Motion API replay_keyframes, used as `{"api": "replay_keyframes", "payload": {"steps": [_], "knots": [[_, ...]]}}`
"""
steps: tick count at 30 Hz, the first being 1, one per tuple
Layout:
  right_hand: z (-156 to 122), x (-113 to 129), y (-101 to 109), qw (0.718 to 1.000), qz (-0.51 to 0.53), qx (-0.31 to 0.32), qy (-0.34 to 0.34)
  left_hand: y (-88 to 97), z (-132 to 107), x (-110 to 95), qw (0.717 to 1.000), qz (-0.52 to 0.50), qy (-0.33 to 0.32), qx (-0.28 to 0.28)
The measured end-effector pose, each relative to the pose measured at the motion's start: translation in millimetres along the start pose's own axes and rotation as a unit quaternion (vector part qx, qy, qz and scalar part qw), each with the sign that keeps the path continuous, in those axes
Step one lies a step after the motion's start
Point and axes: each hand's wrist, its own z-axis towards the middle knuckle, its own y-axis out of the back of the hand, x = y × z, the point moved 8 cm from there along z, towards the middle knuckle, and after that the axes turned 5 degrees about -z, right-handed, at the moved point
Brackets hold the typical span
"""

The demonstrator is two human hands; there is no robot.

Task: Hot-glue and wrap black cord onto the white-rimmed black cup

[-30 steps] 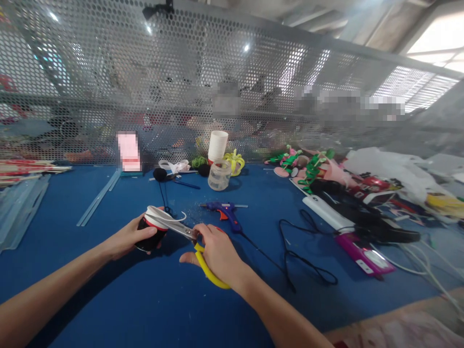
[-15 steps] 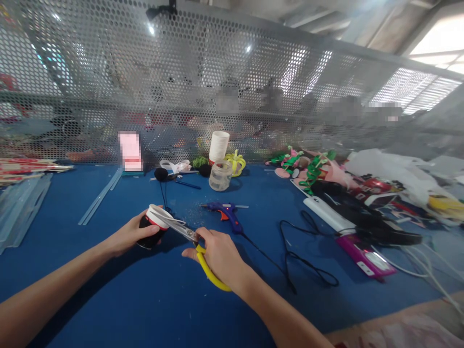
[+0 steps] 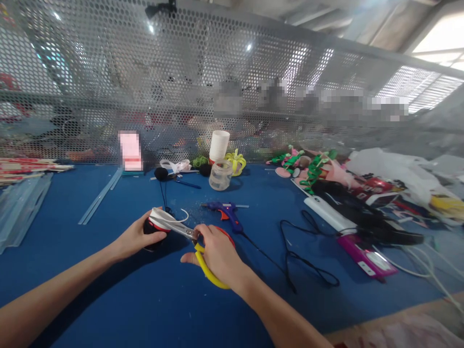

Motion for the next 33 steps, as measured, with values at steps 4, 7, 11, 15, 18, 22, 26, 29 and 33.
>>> {"api": "replay_keyframes", "payload": {"steps": [4,7,11,15,18,22,26,29,33], "knots": [[-0.3,-0.8,0.1,1.0,-0.013,0.009,-0.023,1.9,0.3,-1.8,1.0,0.022,-0.009,-0.019],[-0.1,-1.0,0.0,0.999,-0.023,0.009,-0.021,2.9,1.8,-1.4,0.999,0.037,-0.016,-0.016],[-0.2,-1.5,-1.3,0.999,-0.031,0.0,-0.008,5.4,3.6,-0.4,0.998,0.051,-0.021,-0.019],[-0.6,-1.7,-0.7,0.999,-0.031,-0.002,-0.01,7.1,4.3,-2.8,0.999,0.037,-0.012,-0.002],[-0.6,0.0,2.1,1.0,-0.02,-0.005,-0.011,6.4,3.7,-4.0,0.998,-0.049,0.014,0.04],[-0.7,1.0,3.4,1.0,-0.004,-0.008,-0.003,-5.4,-1.8,1.2,0.962,-0.221,0.084,0.139],[-0.6,-1.8,1.6,1.0,-0.007,-0.012,0.012,-15.3,-6.2,5.1,0.941,-0.264,0.104,0.183],[-0.6,-2.3,-0.6,0.999,0.003,-0.014,0.029,-14.5,-5.2,9.0,0.961,-0.216,0.098,0.142],[-0.7,-1.4,-3.9,0.999,0.013,-0.007,0.031,-17.1,-6.0,10.8,0.975,-0.168,0.089,0.111]]}}
